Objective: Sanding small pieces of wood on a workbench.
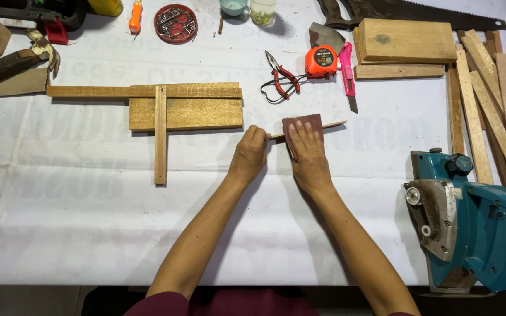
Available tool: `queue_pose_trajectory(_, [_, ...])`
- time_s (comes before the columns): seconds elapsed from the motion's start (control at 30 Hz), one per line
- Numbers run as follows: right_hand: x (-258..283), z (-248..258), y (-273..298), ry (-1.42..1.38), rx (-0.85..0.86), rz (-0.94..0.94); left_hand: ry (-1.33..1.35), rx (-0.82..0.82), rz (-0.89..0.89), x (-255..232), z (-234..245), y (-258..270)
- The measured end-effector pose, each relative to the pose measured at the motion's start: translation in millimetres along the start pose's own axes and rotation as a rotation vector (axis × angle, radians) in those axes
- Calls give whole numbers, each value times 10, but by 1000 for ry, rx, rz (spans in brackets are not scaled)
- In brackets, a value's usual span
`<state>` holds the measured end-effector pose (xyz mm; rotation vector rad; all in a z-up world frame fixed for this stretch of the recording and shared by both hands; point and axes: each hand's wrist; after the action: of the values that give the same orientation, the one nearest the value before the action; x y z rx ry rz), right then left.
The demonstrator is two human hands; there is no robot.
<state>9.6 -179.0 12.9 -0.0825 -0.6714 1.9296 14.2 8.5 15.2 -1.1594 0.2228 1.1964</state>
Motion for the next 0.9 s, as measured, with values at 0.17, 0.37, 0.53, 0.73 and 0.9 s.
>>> queue_pose_trajectory(0.17, [-326, 193, 23, 75, 15, -71, -14, 29, -3, 65, -66, 43])
queue_pose_trajectory(0.37, [-345, 388, 177, 101, -41, -155, 18, 68, -112, -59, -219, -36])
queue_pose_trajectory(0.53, [-185, 555, 264, 132, -126, -212, 86, 120, -306, -252, -574, -144])
queue_pose_trajectory(0.73, [-3, 458, 335, 115, -109, -312, 202, 238, -380, -360, -658, -200])
queue_pose_trajectory(0.9, [79, 340, 385, 140, -34, -409, 208, 277, -374, -342, -547, -248])
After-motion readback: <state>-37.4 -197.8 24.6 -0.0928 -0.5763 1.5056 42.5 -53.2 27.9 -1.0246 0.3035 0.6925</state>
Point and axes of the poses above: each hand's wrist, its own y-axis away from the middle knuckle, its own z-axis out of the back of the hand, x = y × z, and after that the axes turned 10 degrees about -x, right-handed
